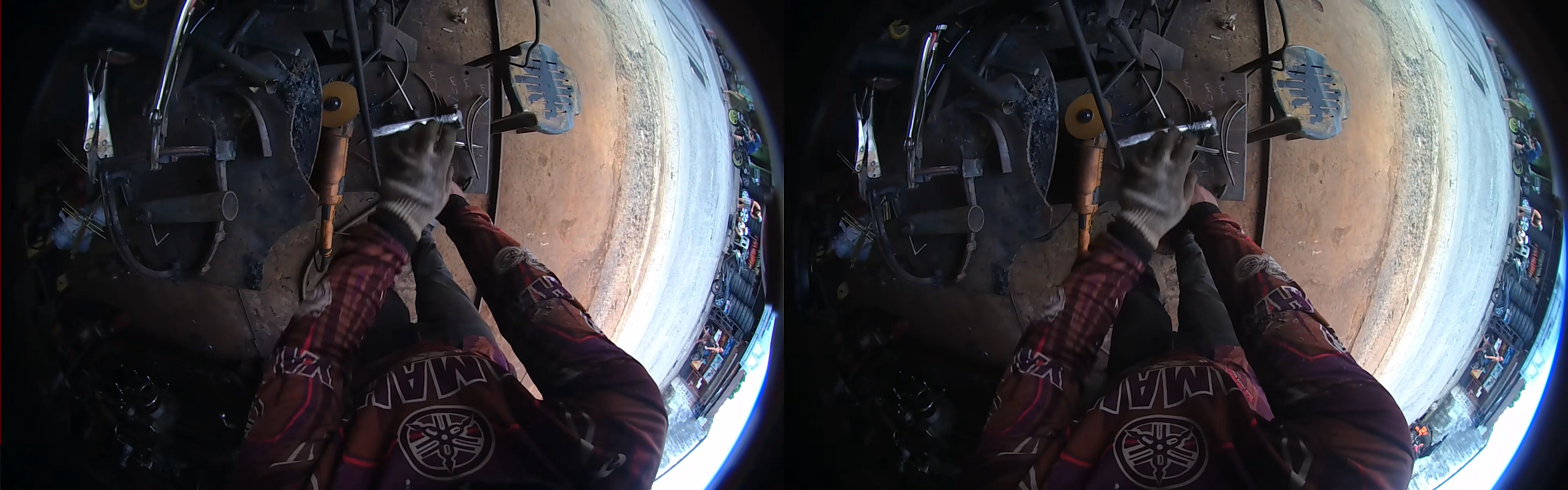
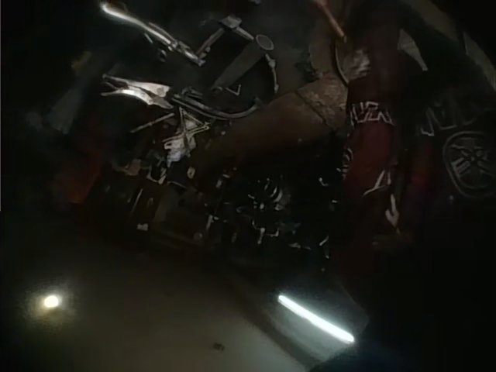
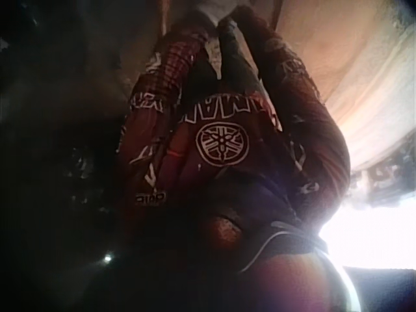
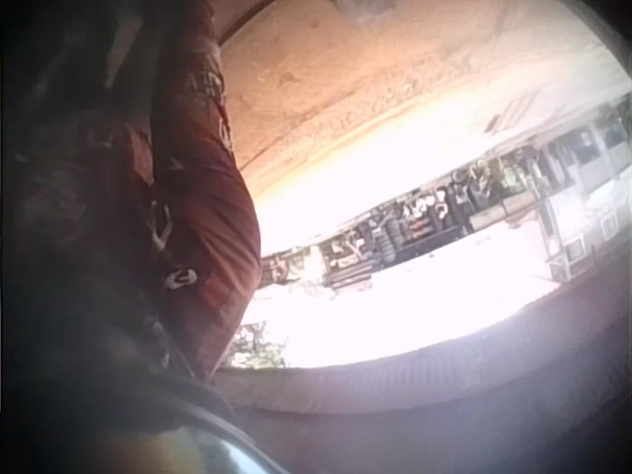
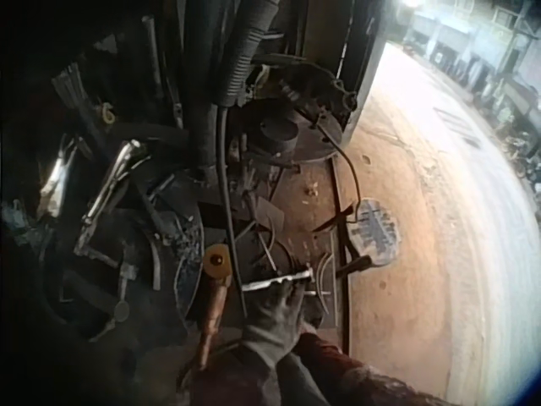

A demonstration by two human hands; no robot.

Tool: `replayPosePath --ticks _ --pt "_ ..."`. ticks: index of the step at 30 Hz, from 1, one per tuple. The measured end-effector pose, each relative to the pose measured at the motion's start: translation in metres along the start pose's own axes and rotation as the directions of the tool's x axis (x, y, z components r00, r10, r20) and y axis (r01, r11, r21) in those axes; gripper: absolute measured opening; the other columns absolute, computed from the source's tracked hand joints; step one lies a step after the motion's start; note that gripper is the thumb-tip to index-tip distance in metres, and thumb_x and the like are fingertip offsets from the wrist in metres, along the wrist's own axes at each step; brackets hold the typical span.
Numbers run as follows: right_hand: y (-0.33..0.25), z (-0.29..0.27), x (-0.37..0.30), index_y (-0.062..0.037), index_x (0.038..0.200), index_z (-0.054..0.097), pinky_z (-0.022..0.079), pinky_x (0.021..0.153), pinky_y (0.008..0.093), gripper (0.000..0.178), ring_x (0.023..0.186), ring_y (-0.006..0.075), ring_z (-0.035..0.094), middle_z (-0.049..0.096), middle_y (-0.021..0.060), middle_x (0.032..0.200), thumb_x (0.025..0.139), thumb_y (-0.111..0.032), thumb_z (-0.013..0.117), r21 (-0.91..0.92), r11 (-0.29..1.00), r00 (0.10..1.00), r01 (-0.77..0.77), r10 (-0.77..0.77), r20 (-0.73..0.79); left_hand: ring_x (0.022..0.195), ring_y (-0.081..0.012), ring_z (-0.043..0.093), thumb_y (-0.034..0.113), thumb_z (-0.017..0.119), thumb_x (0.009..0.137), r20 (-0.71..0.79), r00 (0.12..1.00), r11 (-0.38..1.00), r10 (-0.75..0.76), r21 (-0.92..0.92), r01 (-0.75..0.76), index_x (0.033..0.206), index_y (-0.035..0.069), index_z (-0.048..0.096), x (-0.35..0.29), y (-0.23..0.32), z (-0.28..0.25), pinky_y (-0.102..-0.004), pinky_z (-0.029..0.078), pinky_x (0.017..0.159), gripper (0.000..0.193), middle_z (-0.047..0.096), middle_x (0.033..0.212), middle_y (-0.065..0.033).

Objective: The person welds metal pieces onto a circular frame using an electrode holder, clamps them with locking pliers, and grinds the metal using an angle grinder.

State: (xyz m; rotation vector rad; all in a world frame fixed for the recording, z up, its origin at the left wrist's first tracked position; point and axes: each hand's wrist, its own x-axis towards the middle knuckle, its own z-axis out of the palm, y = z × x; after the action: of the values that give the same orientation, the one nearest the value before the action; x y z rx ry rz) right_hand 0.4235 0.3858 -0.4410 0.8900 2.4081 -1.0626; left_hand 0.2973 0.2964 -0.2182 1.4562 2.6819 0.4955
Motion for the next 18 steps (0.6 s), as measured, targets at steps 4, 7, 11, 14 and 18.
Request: replayPosePath --ticks 4,7,11,14,18 --pt "-0.032 0.015 -0.021 -0.0056 0.111 0.056 0.052 0.076 0.0521 0.033 0.093 0.0468 0.065 0.067 0.0273 0.099 0.091 -0.031 0.06 -0.054 0.992 0.992 0.116 -0.118 -0.035 0.127 -0.032 0.054 0.029 0.056 0.093 0.343 0.847 0.881 -0.407 0.392 0.265 0.133 0.013 0.056 0.032 -0.046 0.047 -0.0516 0.043 0.103 0.043 0.055 0.136 -0.0142" --pt "-0.049 0.003 -0.041 -0.0052 0.102 0.053 0.05 0.073 0.0543 0.031 0.091 0.0478 0.064 0.066 0.0287 0.096 0.092 -0.033 0.06 0.014 0.996 0.996 0.083 -0.083 0.038 0.12 -0.0359 0.061 0.027 0.055 0.093 0.618 0.609 0.868 -0.497 0.342 0.36 0.128 0.012 0.059 0.045 -0.065 0.053 -0.0524 0.05 0.097 0.038 0.063 0.127 -0.0171" --pt "-0.037 -0.01 -0.048 -0.0057 0.104 0.056 0.052 0.07 0.0548 0.035 0.085 0.0451 0.067 0.069 0.0242 0.091 0.094 -0.039 0.056 -0.083 0.993 0.992 0.089 -0.081 0.1 0.112 -0.0387 0.065 0.025 0.055 0.093 0.692 0.641 0.942 -0.333 0.269 0.199 0.122 0.007 0.06 0.044 -0.047 0.051 -0.0506 0.053 0.092 0.034 0.067 0.118 -0.0192" --pt "-0.035 -0.009 -0.052 -0.0056 0.103 0.057 0.052 0.068 0.0539 0.034 0.082 0.0436 0.068 0.069 0.0225 0.089 0.094 -0.039 0.057 -0.066 0.989 0.989 0.13 -0.124 0.086 0.114 -0.0388 0.064 0.022 0.056 0.092 0.701 0.611 0.929 -0.369 0.285 0.234 0.122 0.006 0.059 0.033 -0.045 0.057 -0.0508 0.053 0.093 0.034 0.066 0.12 -0.0214" --pt "-0.04 -0.01 -0.055 -0.0069 0.105 0.057 0.051 0.075 0.0509 0.03 0.091 0.0434 0.065 0.067 0.0228 0.093 0.093 -0.035 0.058 -0.006 0.987 0.978 0.16 -0.158 0.133 0.117 -0.0389 0.061 0.02 0.057 0.091 0.713 0.601 0.927 -0.36 0.203 0.314 0.124 0.005 0.057 0.037 -0.056 0.055 -0.0517 0.05 0.097 0.036 0.063 0.125 -0.0228"
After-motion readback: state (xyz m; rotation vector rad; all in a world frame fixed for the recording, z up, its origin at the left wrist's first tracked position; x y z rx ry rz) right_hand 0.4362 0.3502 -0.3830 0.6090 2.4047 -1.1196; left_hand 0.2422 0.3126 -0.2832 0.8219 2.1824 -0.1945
